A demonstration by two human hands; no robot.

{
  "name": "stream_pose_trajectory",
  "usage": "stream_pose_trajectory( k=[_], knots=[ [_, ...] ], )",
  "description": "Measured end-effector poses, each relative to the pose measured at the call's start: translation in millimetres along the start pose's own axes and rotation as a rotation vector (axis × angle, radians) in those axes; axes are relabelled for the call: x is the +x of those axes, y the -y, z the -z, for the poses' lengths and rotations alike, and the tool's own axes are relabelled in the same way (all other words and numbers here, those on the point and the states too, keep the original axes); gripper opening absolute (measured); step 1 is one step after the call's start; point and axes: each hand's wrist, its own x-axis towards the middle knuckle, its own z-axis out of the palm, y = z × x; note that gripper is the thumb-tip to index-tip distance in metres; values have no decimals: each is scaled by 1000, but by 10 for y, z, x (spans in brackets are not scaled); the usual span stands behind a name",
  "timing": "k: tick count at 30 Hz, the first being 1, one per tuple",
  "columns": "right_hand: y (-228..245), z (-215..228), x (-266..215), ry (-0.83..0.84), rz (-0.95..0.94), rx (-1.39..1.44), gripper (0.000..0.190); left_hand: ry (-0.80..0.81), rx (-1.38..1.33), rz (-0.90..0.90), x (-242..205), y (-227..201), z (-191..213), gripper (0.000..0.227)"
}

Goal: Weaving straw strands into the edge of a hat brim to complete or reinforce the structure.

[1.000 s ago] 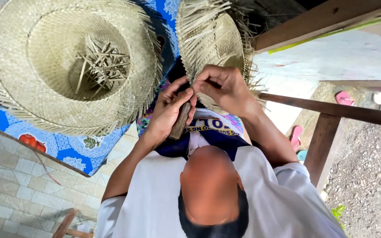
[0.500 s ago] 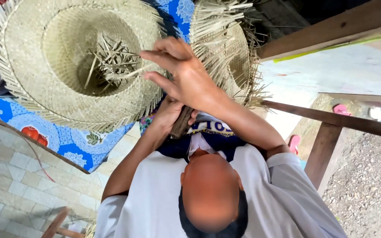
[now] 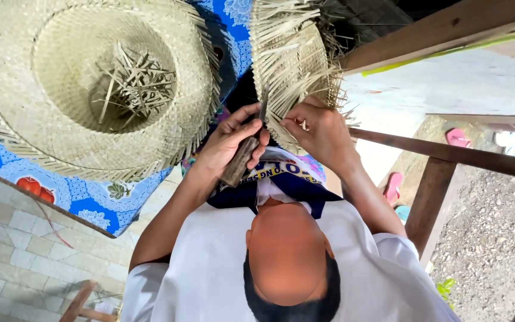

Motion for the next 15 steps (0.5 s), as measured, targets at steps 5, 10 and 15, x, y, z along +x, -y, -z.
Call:
stream_pose_trajectory(
  k=[5,10,15],
  knots=[
    [52,-75,16,-3,22,168,9,-3,8,-9,-56,-29,-47,38],
    [-71,-146,25,-22,-7,238,10,-6,-1,-22,-59,7,-7,39],
    [-155,-186,15,-22,-17,244,9,-52,0,-3,-64,34,1,33]
  ],
)
